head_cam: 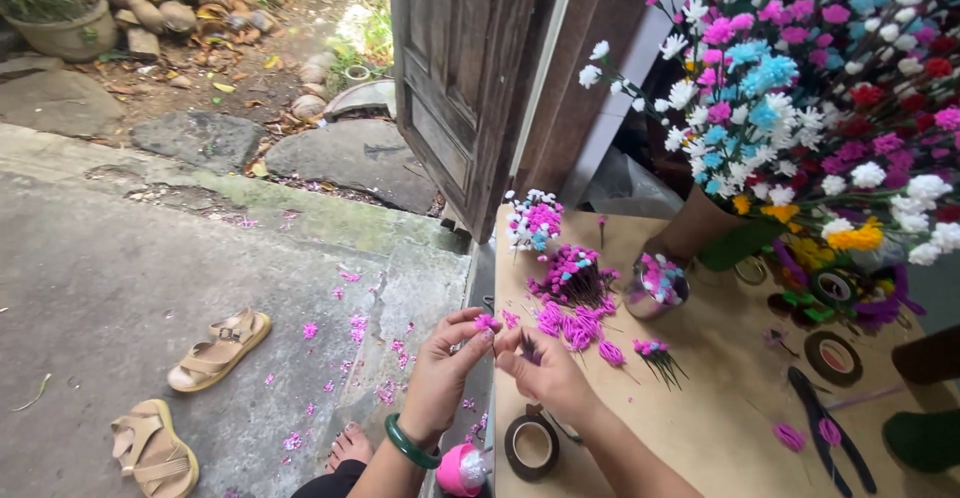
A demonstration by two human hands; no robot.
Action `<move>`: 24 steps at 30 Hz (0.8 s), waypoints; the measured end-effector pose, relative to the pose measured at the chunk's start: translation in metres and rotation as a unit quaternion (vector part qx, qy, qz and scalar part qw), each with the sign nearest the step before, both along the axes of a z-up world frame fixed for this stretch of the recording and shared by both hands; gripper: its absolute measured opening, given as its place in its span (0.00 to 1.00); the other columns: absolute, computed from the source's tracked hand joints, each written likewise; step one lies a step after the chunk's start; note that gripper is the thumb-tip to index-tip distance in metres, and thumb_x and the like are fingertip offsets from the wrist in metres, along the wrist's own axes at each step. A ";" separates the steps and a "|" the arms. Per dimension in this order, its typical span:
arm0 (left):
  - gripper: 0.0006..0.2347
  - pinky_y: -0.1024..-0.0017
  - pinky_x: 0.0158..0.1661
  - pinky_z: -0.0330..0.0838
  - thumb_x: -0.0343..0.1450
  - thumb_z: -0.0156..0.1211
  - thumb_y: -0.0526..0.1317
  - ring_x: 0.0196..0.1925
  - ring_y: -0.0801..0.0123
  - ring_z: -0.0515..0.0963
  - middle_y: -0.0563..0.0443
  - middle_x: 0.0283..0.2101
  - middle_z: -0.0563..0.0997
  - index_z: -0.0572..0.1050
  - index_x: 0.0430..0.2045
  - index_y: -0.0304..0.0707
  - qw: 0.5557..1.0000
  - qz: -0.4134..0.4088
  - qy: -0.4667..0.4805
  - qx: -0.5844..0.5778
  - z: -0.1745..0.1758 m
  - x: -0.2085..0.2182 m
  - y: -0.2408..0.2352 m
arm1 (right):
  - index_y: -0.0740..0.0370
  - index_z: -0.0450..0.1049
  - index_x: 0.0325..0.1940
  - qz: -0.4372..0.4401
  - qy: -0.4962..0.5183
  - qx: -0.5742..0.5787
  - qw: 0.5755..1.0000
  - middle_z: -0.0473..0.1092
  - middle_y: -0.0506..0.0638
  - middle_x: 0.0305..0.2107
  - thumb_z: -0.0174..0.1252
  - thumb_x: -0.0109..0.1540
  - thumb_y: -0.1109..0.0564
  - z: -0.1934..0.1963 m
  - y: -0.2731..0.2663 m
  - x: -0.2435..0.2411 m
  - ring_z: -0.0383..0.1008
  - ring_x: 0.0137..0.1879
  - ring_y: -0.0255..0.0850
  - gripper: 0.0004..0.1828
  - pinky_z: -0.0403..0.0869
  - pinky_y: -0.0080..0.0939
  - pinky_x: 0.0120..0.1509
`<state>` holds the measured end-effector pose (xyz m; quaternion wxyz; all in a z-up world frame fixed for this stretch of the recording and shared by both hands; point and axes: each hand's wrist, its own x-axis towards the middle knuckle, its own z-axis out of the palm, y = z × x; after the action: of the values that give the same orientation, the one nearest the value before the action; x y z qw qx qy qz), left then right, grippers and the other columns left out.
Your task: Attaching small flower heads to stems to complete a floral arrangement.
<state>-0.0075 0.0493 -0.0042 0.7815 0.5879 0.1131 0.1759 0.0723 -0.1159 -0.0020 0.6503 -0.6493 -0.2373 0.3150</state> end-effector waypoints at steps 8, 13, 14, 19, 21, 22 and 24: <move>0.02 0.62 0.60 0.69 0.66 0.68 0.37 0.57 0.64 0.79 0.46 0.53 0.82 0.85 0.25 0.40 0.996 0.011 0.017 -0.091 -0.009 0.010 -0.009 | 0.58 0.65 0.27 -0.028 0.022 0.013 0.999 0.57 0.45 0.14 0.61 0.64 0.64 0.003 0.006 -0.009 0.53 0.17 0.31 0.14 0.51 0.32 0.21; 0.04 0.54 0.57 0.70 0.67 0.66 0.37 0.58 0.60 0.78 0.43 0.49 0.83 0.84 0.23 0.38 0.989 0.047 -0.026 -0.135 -0.012 0.013 -0.002 | 0.59 0.65 0.26 -0.031 0.030 0.005 0.999 0.57 0.46 0.11 0.62 0.62 0.64 0.006 0.002 -0.010 0.53 0.15 0.31 0.14 0.51 0.32 0.21; 0.06 0.62 0.53 0.70 0.69 0.63 0.39 0.54 0.63 0.79 0.46 0.50 0.84 0.83 0.34 0.39 0.988 0.073 0.005 -0.134 -0.010 0.011 0.001 | 0.61 0.67 0.28 -0.043 0.047 0.015 0.998 0.56 0.46 0.11 0.62 0.63 0.64 0.004 0.001 -0.008 0.52 0.15 0.32 0.12 0.53 0.33 0.21; 0.21 0.65 0.59 0.72 0.65 0.62 0.40 0.54 0.62 0.78 0.47 0.50 0.80 0.73 0.53 0.39 0.993 0.030 0.080 -0.075 0.018 0.002 0.002 | 0.64 0.72 0.34 -0.076 0.097 0.036 0.992 0.55 0.46 0.10 0.61 0.65 0.62 -0.006 -0.004 -0.001 0.50 0.15 0.33 0.07 0.54 0.35 0.21; 0.18 0.72 0.47 0.74 0.65 0.66 0.29 0.43 0.65 0.76 0.49 0.39 0.76 0.78 0.51 0.33 0.987 -0.121 0.048 -0.096 0.001 0.001 0.002 | 0.65 0.69 0.31 -0.050 0.115 0.075 0.989 0.53 0.46 0.10 0.61 0.65 0.60 -0.008 -0.006 0.001 0.48 0.14 0.31 0.10 0.50 0.34 0.20; 0.18 0.72 0.47 0.74 0.65 0.66 0.29 0.43 0.65 0.76 0.49 0.39 0.76 0.78 0.51 0.33 0.986 -0.124 0.050 -0.096 -0.003 0.002 0.002 | 0.65 0.69 0.31 -0.053 0.117 0.075 0.989 0.53 0.46 0.10 0.61 0.65 0.60 -0.011 -0.007 0.002 0.48 0.14 0.31 0.10 0.50 0.34 0.20; 0.09 0.82 0.28 0.65 0.68 0.66 0.30 0.28 0.78 0.72 0.48 0.40 0.86 0.83 0.41 0.32 0.982 -0.159 0.010 -0.106 -0.013 0.004 -0.001 | 0.64 0.71 0.33 0.056 0.138 0.079 0.986 0.54 0.43 0.12 0.62 0.65 0.56 -0.015 -0.013 0.006 0.48 0.17 0.30 0.11 0.50 0.33 0.22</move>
<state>-0.0036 0.0482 -0.0170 0.8560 0.5143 0.0438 0.0306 0.0783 -0.1285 -0.0173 0.7072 -0.5319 -0.2052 0.4181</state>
